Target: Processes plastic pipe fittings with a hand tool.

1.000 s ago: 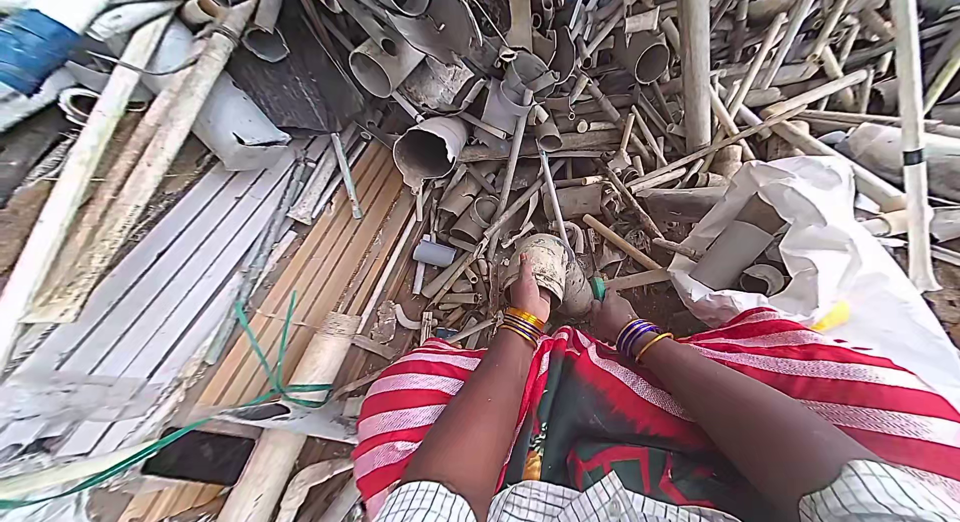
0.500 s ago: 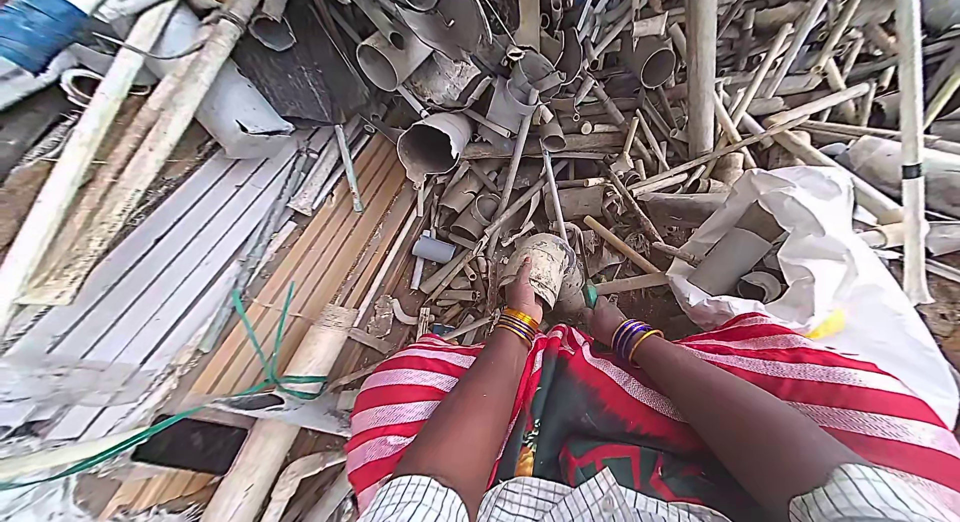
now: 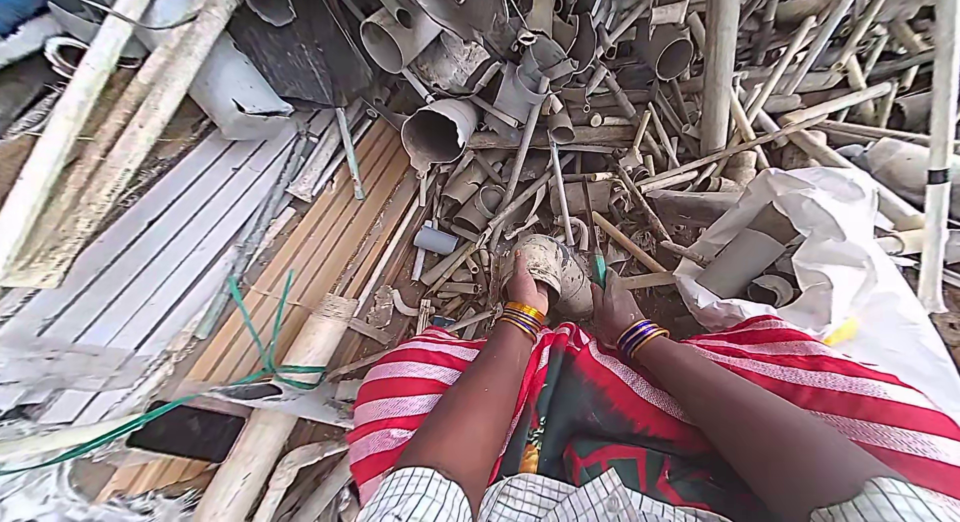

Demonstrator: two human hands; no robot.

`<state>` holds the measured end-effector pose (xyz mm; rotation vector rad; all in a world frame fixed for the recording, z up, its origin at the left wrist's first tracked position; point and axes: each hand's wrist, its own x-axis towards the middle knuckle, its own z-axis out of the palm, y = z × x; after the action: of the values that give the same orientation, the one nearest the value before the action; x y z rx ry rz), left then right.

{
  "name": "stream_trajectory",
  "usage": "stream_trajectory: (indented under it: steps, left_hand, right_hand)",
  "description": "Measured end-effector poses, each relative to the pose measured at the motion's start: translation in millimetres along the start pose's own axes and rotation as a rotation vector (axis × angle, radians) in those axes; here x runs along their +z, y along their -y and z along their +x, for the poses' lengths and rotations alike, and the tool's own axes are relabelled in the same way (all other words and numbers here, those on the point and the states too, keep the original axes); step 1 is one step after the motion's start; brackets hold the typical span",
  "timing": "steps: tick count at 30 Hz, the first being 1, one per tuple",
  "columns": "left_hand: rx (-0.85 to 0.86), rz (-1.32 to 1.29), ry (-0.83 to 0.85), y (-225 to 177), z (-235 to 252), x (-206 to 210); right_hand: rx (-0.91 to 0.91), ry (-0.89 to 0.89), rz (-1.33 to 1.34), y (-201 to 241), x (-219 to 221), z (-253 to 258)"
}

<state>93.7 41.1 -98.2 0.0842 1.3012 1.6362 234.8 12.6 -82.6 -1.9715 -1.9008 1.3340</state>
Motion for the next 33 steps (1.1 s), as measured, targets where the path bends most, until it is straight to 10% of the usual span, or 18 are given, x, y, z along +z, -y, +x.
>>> stream_trajectory:
  steps: [12,19,23,27,33]
  left_hand:
    - [0.024,0.154,0.026,-6.5,17.3,4.8]
    - [0.065,0.419,-0.059,-8.3,16.7,14.4]
    - [0.007,0.392,0.001,-7.6,16.1,21.8]
    - [-0.054,0.363,0.108,-12.5,16.5,23.7]
    - [-0.081,0.284,0.222,-8.5,21.7,22.3]
  right_hand:
    - [0.087,0.172,-0.048,-2.4,-5.9,11.5]
    - [-0.394,-0.323,-0.149,8.2,-6.8,-15.1]
    - [-0.226,-0.03,-0.309,9.0,-5.7,-14.2]
    - [-0.665,-0.577,-0.181,-11.4,10.8,-8.8]
    - [-0.426,-0.273,-0.305,-6.7,12.6,-12.0]
